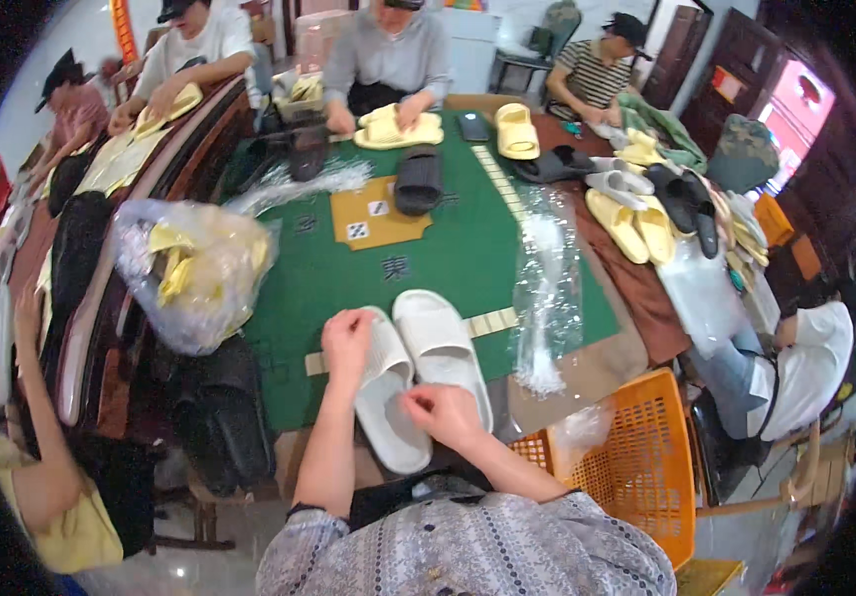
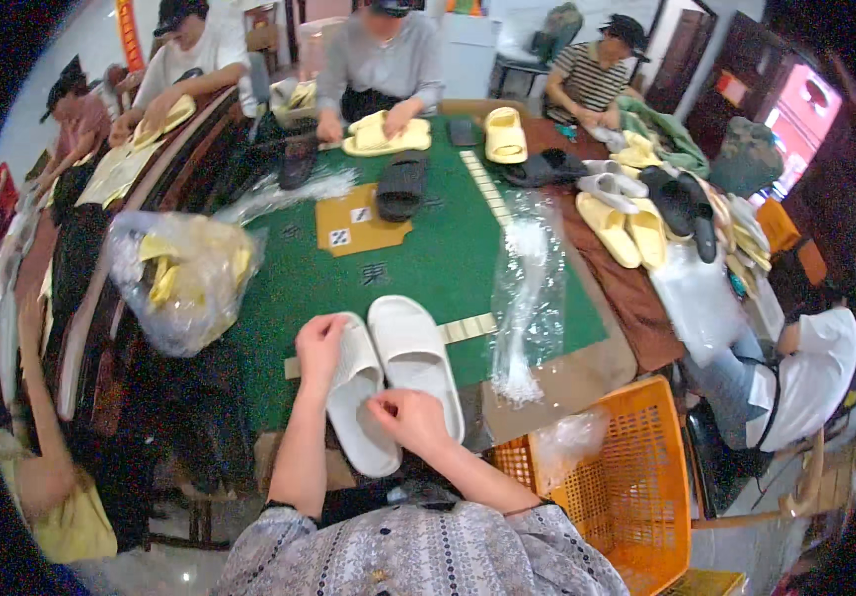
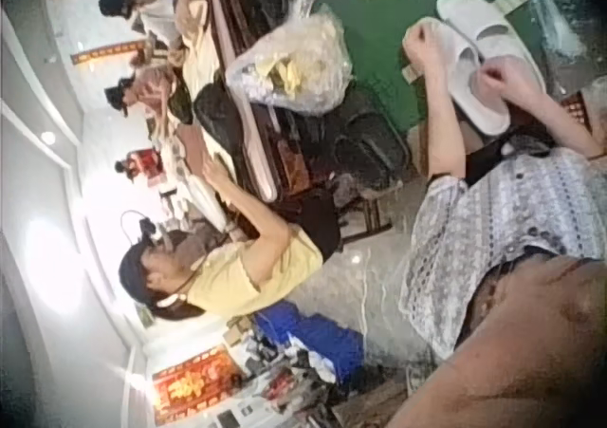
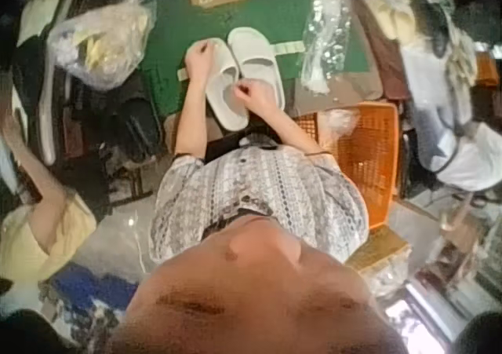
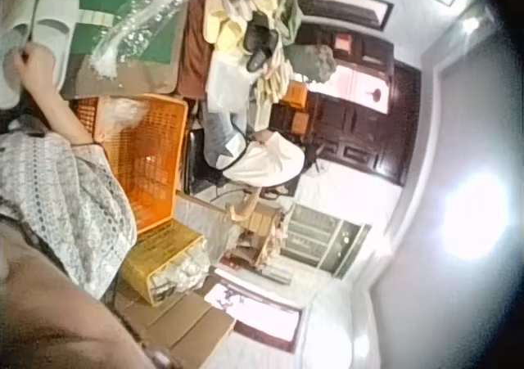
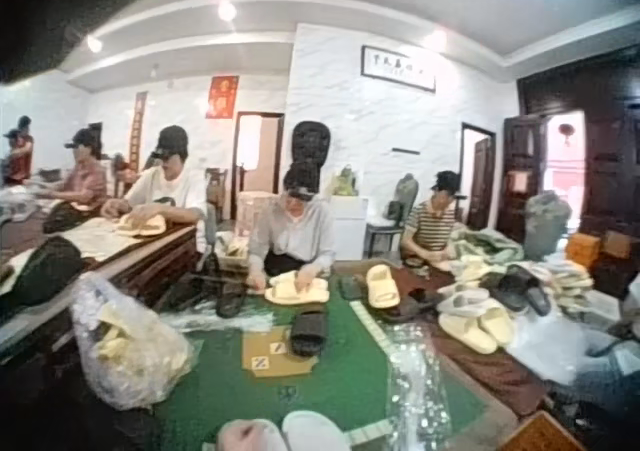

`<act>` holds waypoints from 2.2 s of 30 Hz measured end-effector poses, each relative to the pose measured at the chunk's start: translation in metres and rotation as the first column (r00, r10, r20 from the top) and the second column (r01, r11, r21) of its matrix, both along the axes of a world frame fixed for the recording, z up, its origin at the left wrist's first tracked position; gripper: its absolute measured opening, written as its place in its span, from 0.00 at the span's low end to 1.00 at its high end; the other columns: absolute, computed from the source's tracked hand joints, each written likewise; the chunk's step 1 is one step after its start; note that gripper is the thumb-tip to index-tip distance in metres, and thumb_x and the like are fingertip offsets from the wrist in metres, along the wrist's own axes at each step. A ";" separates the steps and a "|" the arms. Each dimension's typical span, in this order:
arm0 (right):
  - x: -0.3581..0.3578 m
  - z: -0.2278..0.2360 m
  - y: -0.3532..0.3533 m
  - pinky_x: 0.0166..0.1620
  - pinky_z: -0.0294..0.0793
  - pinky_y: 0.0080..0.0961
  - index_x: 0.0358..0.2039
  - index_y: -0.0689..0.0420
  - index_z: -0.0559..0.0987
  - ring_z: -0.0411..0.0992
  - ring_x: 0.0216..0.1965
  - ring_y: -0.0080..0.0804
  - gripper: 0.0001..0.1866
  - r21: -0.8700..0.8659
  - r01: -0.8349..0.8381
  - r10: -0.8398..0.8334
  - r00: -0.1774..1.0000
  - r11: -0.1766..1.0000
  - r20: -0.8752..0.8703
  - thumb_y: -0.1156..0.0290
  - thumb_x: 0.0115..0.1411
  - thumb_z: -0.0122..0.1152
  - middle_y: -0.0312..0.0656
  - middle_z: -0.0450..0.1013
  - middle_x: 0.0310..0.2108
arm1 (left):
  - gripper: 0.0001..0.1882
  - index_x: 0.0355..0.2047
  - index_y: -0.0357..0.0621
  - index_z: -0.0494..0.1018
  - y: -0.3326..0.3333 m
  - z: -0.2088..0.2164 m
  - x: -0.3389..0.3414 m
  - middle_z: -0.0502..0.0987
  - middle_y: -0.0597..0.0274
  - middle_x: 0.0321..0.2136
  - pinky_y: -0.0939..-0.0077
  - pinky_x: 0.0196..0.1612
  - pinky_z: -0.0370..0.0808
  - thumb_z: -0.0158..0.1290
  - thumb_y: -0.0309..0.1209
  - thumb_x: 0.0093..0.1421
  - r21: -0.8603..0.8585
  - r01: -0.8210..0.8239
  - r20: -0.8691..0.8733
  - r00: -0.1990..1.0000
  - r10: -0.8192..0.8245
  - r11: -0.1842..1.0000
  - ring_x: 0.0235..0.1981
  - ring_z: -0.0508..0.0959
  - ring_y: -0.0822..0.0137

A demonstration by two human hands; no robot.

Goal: The person pairs slippers together by taking plastic fasteners from the table and threading them through each pair of slippers by hand.

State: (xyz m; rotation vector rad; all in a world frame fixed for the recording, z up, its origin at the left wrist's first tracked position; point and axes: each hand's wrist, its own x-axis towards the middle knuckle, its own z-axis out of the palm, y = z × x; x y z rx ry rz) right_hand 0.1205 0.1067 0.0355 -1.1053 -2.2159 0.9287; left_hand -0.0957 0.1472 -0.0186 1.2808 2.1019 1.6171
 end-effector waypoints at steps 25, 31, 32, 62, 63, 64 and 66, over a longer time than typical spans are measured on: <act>0.096 0.020 0.027 0.27 0.61 0.16 0.30 0.54 0.71 0.63 0.24 0.20 0.08 -0.614 -0.393 -0.508 0.346 0.685 -0.789 0.66 0.65 0.56 0.34 0.69 0.25 | 0.11 0.32 0.38 0.81 0.000 0.024 0.012 0.79 0.57 0.27 0.68 0.38 0.73 0.58 0.34 0.57 -0.008 0.032 0.063 0.998 -0.031 0.999 0.31 0.76 0.59; 0.090 0.002 0.028 0.31 0.73 0.19 0.32 0.62 0.80 0.74 0.27 0.20 0.11 -0.415 0.058 -0.164 0.961 0.908 -0.224 0.65 0.60 0.63 0.37 0.77 0.25 | 0.13 0.34 0.41 0.81 0.009 0.042 0.022 0.81 0.53 0.33 0.60 0.44 0.74 0.55 0.38 0.59 -0.212 0.170 -0.145 0.968 -0.203 0.962 0.37 0.78 0.51; 0.084 0.007 0.024 0.32 0.76 0.25 0.30 0.60 0.81 0.77 0.25 0.27 0.12 -0.265 0.164 -0.179 0.983 0.950 -0.031 0.63 0.57 0.65 0.40 0.79 0.24 | 0.14 0.35 0.41 0.80 0.013 0.043 0.021 0.81 0.50 0.33 0.60 0.44 0.74 0.53 0.39 0.60 -0.231 0.218 -0.102 0.964 -0.247 0.948 0.38 0.78 0.49; 0.014 -0.025 0.017 0.38 0.73 0.46 0.31 0.65 0.79 0.75 0.34 0.57 0.15 0.005 0.360 -0.360 0.933 0.933 0.019 0.64 0.54 0.60 0.58 0.76 0.30 | 0.11 0.33 0.37 0.77 0.024 0.026 0.031 0.79 0.66 0.32 0.77 0.45 0.72 0.51 0.33 0.65 -0.129 0.822 0.351 0.560 -0.750 0.554 0.37 0.76 0.74; 0.012 -0.023 0.016 0.37 0.73 0.47 0.30 0.65 0.79 0.75 0.33 0.56 0.15 0.023 0.364 -0.364 0.931 0.931 0.012 0.63 0.54 0.61 0.57 0.76 0.29 | 0.11 0.33 0.38 0.77 0.025 0.026 0.029 0.79 0.67 0.32 0.77 0.46 0.72 0.51 0.33 0.65 -0.107 0.847 0.417 0.514 -0.750 0.521 0.37 0.75 0.74; 0.011 -0.021 0.015 0.37 0.73 0.47 0.30 0.65 0.79 0.75 0.33 0.56 0.15 0.025 0.364 -0.364 0.931 0.931 0.012 0.63 0.54 0.61 0.57 0.76 0.29 | 0.11 0.33 0.39 0.77 0.026 0.026 0.028 0.79 0.68 0.32 0.78 0.46 0.71 0.51 0.33 0.66 -0.083 0.869 0.481 0.463 -0.745 0.487 0.37 0.75 0.75; 0.009 -0.017 0.014 0.37 0.73 0.47 0.31 0.65 0.79 0.75 0.32 0.56 0.15 0.053 0.347 -0.348 0.937 0.936 0.010 0.63 0.53 0.61 0.57 0.76 0.29 | 0.11 0.33 0.40 0.77 0.027 0.023 0.026 0.78 0.70 0.32 0.78 0.47 0.71 0.51 0.34 0.66 -0.068 0.877 0.488 0.445 -0.751 0.475 0.38 0.74 0.76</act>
